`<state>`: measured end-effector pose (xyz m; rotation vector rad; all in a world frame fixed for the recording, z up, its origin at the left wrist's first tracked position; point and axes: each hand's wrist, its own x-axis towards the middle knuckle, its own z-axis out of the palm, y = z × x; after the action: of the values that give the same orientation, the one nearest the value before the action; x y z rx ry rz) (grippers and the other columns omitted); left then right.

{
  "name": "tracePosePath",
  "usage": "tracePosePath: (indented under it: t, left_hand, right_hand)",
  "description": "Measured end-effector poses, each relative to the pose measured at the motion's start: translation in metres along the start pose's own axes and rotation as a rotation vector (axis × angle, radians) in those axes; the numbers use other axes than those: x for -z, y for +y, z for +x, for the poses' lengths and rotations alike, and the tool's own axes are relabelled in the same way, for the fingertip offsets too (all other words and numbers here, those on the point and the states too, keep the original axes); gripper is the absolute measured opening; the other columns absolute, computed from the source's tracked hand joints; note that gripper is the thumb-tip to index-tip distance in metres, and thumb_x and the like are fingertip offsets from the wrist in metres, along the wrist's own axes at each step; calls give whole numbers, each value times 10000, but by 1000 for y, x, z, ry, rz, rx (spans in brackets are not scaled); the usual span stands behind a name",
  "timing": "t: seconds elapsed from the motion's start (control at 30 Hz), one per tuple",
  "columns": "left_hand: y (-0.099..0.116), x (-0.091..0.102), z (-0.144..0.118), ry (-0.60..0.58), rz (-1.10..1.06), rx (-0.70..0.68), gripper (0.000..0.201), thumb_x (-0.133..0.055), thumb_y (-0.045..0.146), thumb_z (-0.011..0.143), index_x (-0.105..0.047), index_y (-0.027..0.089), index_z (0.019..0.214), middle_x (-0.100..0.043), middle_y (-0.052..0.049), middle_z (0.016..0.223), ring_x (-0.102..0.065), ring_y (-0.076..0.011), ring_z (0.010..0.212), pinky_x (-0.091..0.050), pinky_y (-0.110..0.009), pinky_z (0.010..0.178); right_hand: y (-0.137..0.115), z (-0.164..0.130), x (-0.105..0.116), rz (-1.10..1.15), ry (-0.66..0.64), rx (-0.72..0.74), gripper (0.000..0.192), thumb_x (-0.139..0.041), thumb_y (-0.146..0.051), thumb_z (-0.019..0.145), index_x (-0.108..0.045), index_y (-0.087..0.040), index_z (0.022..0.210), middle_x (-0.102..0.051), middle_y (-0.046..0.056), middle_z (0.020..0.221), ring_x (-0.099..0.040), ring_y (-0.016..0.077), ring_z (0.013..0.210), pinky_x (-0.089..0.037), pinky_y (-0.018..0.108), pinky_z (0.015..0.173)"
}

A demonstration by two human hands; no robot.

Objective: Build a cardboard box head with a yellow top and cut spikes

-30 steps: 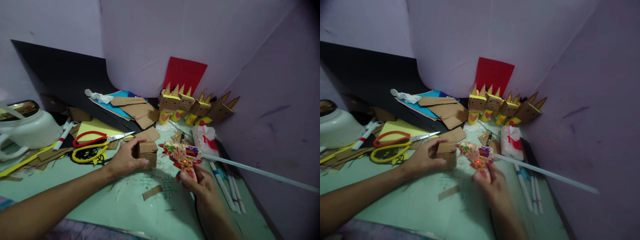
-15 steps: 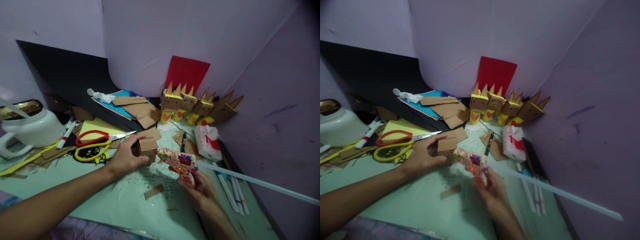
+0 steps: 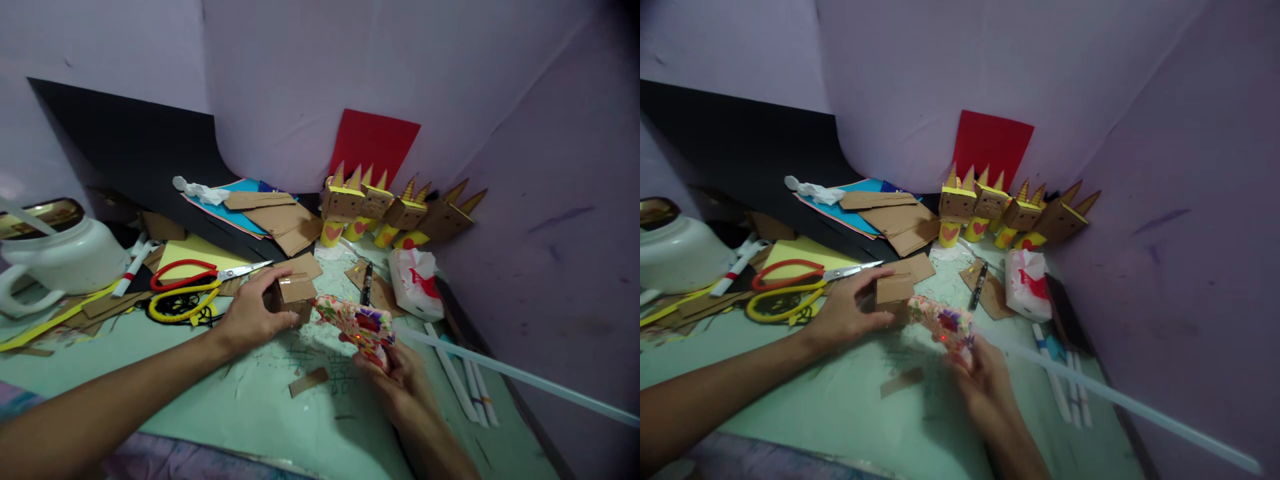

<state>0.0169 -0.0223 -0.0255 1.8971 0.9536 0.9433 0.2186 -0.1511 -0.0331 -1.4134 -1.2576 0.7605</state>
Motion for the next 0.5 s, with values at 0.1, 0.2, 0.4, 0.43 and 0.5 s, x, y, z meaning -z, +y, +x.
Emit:
tracePosePath:
  t: [0.1, 0.2, 0.4, 0.43, 0.5]
  left_hand:
    - [0, -1, 1, 7, 7, -5, 636, -746, 233, 586, -555, 145, 1186, -588, -119, 1173, -585, -292, 1050, -474, -448, 918]
    - [0, -1, 1, 9, 9, -1, 637, -747, 243, 582, -559, 143, 1183, -587, -122, 1177, -581, -295, 1054, -474, -450, 915]
    - [1, -1, 1, 9, 14, 6, 648, -750, 257, 582, -558, 137, 1190, -584, -126, 1182, -577, -300, 1063, -461, -460, 933]
    - [1, -1, 1, 7, 17, 7, 649, -750, 258, 583, -558, 138, 1191, -585, -125, 1181, -578, -300, 1062, -460, -461, 934]
    - [1, -1, 2, 4, 25, 8, 654, -752, 256, 583, -555, 143, 1196, -589, -122, 1178, -578, -300, 1062, -458, -461, 937]
  right_hand:
    - [-1, 0, -1, -30, 10, 7, 148, -644, -261, 732, -700, -173, 836, -727, 51, 765, -640, 206, 673, -504, 263, 613]
    - [0, 0, -1, -44, 29, -13, 128, -653, -274, 717, -690, -174, 789, -714, 45, 714, -634, 208, 661, -501, 260, 597]
    - [0, 0, -1, -2, 19, -60, 132, -658, -305, 712, -677, -182, 756, -714, 56, 712, -649, 226, 693, -505, 263, 579]
    - [-1, 0, -2, 18, 23, -66, 143, -666, -311, 705, -676, -180, 762, -720, 62, 722, -652, 230, 696, -513, 270, 584]
    - [-2, 0, -3, 48, 29, -72, 172, -678, -321, 699, -681, -176, 792, -732, 72, 749, -661, 240, 712, -527, 287, 609]
